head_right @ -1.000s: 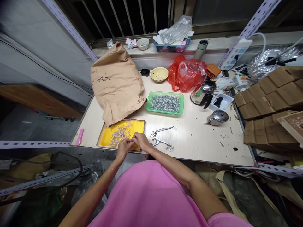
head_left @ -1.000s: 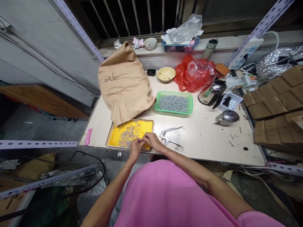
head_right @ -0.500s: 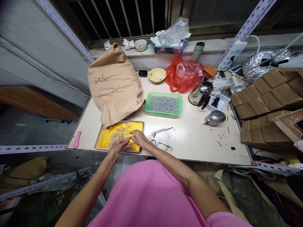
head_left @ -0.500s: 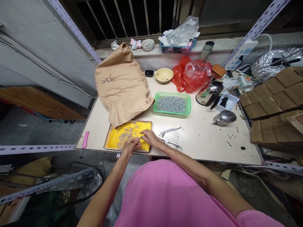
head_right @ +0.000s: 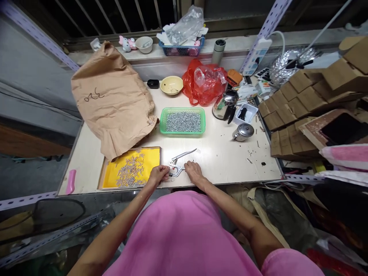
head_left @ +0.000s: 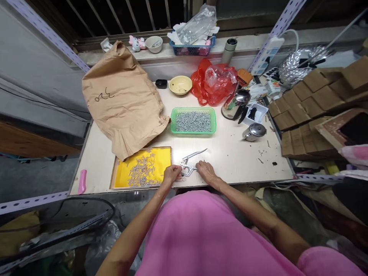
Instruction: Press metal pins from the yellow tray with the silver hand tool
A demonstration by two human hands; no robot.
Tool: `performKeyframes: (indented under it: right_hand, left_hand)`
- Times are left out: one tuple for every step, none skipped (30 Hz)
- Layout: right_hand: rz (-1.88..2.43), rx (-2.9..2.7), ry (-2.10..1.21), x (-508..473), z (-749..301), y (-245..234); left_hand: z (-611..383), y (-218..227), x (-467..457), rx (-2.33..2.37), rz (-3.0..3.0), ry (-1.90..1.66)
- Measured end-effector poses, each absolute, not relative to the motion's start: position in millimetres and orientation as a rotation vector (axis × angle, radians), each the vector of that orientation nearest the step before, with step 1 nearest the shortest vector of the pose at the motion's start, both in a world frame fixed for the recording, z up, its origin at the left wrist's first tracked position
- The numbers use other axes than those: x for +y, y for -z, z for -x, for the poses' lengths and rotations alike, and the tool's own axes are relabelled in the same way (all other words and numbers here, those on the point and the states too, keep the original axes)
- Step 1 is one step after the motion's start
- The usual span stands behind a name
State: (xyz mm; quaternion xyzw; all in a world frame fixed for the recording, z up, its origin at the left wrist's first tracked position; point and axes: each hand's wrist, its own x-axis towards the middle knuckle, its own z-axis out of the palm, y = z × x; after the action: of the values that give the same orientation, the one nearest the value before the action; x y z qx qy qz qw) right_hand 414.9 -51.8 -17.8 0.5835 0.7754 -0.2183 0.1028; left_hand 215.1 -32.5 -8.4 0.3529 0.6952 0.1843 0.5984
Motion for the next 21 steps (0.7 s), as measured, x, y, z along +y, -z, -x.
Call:
performKeyframes:
  right_hand:
    - [-1.714,2.287,0.636,-53,-418,22]
    - [-1.713,2.291,0.628,-54,-420,24]
    - [-1.718,2.296,0.621,-54,-422,26]
    - [-1.727,2.298,0.615,-53,-423,28]
    - [-1.735,2.301,0.614,-52,-424,28]
    - [-1.743,2.302,0.615,-52,-426,29]
    - [-1.75,2.306,0.617,-51,-427,29]
    - [-1.756,2.312,0.621,-51,-429,29]
    - [-1.757,2.322,0.625,-51,-430,28]
    - [-1.755,2.335,0.629,-51,-432,28]
    - [-1.752,2.345,0.633,-51,-433,28]
    - [-1.752,2.352,0.636,-51,-433,28]
    - [-1.753,2.354,0.639,-51,-434,28]
    - [-1.756,2.353,0.642,-51,-434,28]
    - [-1.758,2.35,0.645,-51,-435,27]
    - [-1.759,2.347,0.647,-51,-435,28]
    - [-1.757,2.349,0.646,-50,-435,28]
    - [-1.753,2.355,0.644,-50,-436,28]
    - [-1.746,2.363,0.64,-50,-436,28]
    - [-1.74,2.373,0.636,-50,-436,28]
    - [-1.734,2.38,0.633,-50,-437,29]
  left_hand:
    - [-220,12,-30,1.617,-0.838,-0.401]
    - [-223,14,-29,1.622,-0.858,-0.377]
    - [-226,16,-27,1.628,-0.876,-0.357]
    - [-228,18,-26,1.635,-0.89,-0.34]
    - [-230,19,-25,1.639,-0.895,-0.326]
    - [-231,20,-24,1.639,-0.891,-0.314]
    - [-233,20,-24,1.639,-0.883,-0.3]
    - [-234,21,-24,1.635,-0.874,-0.285]
    - [-235,22,-24,1.632,-0.865,-0.267]
    - [-237,22,-24,1.629,-0.855,-0.251]
    - [-238,23,-25,1.631,-0.84,-0.238]
    - [-238,24,-25,1.637,-0.823,-0.228]
    - [-239,25,-25,1.647,-0.807,-0.218]
    - [-239,26,-26,1.656,-0.793,-0.209]
    - [-240,26,-25,1.664,-0.785,-0.196]
    - [-240,27,-24,1.67,-0.782,-0.18]
    - [-241,26,-23,1.673,-0.786,-0.161]
    - [-241,26,-22,1.673,-0.795,-0.138]
    - [-242,26,-20,1.673,-0.805,-0.115]
    - [-242,25,-18,1.671,-0.817,-0.088]
    - [-243,24,-16,1.666,-0.828,-0.061]
